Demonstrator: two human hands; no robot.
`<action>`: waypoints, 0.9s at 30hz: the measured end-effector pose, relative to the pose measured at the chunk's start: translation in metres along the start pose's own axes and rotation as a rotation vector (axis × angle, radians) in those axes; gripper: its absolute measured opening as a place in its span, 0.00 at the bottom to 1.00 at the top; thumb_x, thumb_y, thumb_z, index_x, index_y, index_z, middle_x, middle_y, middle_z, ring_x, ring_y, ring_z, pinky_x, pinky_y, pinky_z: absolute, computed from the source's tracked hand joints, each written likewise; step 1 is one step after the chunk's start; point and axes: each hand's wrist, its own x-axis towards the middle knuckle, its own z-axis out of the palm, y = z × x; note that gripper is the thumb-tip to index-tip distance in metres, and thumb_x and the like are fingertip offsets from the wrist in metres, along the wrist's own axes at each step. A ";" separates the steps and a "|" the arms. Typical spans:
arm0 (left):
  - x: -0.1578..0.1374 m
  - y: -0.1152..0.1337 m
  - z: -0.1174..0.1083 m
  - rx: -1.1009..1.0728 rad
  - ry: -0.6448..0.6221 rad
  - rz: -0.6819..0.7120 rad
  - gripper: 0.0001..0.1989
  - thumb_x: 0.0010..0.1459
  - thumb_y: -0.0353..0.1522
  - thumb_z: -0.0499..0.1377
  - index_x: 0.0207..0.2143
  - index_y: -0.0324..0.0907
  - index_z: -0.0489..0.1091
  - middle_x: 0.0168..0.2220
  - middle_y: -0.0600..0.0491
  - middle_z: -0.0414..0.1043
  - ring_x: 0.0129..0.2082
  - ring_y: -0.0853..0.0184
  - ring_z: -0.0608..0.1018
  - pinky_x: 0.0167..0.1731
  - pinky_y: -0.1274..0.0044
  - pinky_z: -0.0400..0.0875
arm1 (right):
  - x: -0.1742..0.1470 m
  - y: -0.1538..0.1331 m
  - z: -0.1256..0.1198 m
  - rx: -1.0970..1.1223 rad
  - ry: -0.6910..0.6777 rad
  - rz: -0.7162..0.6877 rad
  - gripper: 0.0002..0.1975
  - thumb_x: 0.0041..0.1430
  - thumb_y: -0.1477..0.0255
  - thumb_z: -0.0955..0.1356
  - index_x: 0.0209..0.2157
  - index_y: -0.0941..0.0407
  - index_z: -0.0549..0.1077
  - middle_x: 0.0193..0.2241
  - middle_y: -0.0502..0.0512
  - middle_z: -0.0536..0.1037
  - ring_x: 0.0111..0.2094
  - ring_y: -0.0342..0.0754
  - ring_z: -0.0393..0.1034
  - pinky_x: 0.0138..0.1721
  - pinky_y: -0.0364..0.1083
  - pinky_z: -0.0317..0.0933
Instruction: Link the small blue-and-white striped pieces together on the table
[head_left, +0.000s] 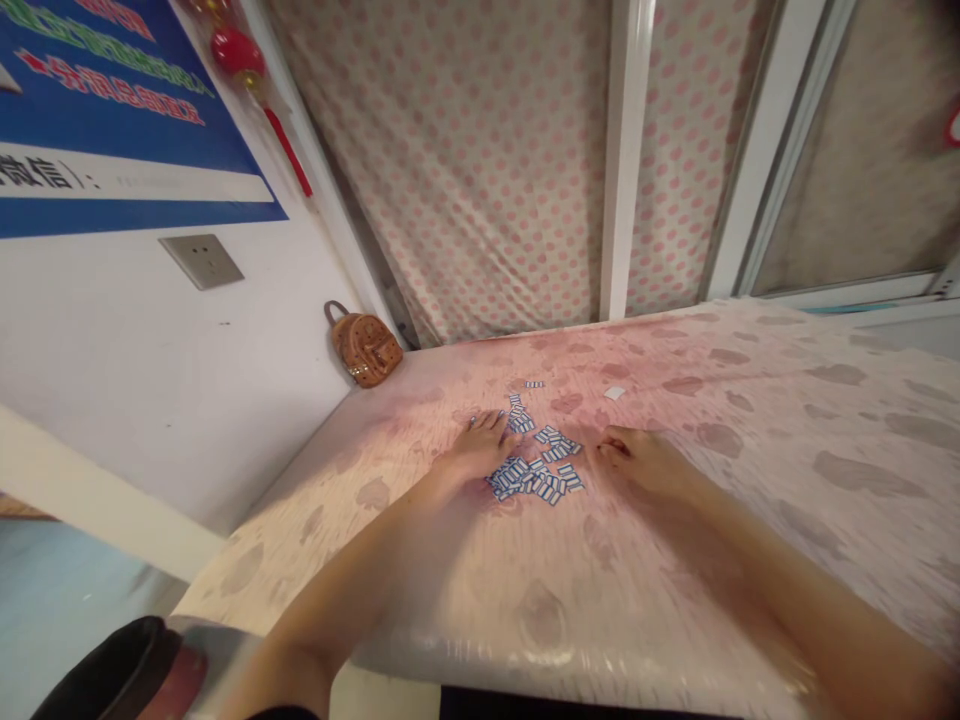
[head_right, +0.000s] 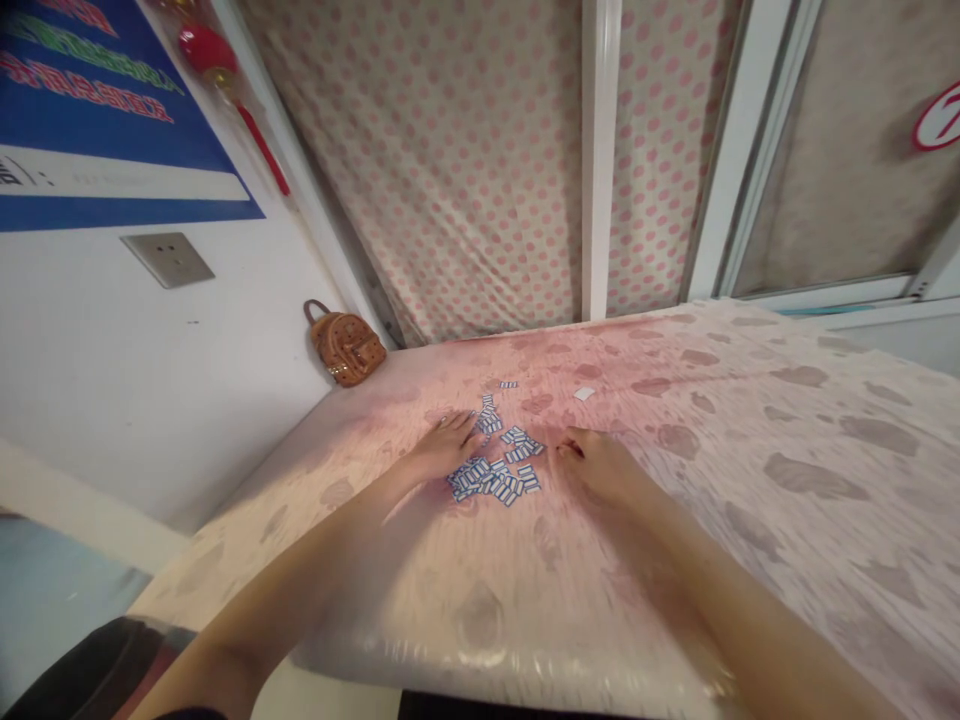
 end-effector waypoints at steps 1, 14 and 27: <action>-0.005 -0.004 -0.001 0.001 0.020 -0.036 0.38 0.69 0.52 0.32 0.71 0.41 0.49 0.73 0.45 0.45 0.73 0.54 0.48 0.70 0.59 0.44 | 0.000 0.000 0.000 -0.004 0.006 0.001 0.09 0.61 0.72 0.62 0.27 0.55 0.70 0.28 0.57 0.78 0.29 0.50 0.70 0.31 0.45 0.54; 0.119 0.031 -0.004 -0.022 0.034 0.083 0.32 0.70 0.45 0.38 0.71 0.40 0.49 0.73 0.46 0.47 0.73 0.61 0.51 0.70 0.69 0.46 | 0.001 0.004 0.002 -0.039 0.012 -0.017 0.09 0.59 0.73 0.61 0.25 0.55 0.66 0.23 0.52 0.74 0.26 0.47 0.67 0.28 0.44 0.49; 0.101 0.042 0.002 0.001 0.031 0.159 0.33 0.69 0.44 0.42 0.68 0.33 0.55 0.71 0.42 0.52 0.71 0.59 0.55 0.69 0.71 0.50 | -0.003 -0.008 0.002 -0.033 -0.023 -0.017 0.10 0.61 0.74 0.61 0.26 0.55 0.68 0.25 0.54 0.75 0.26 0.48 0.66 0.29 0.45 0.49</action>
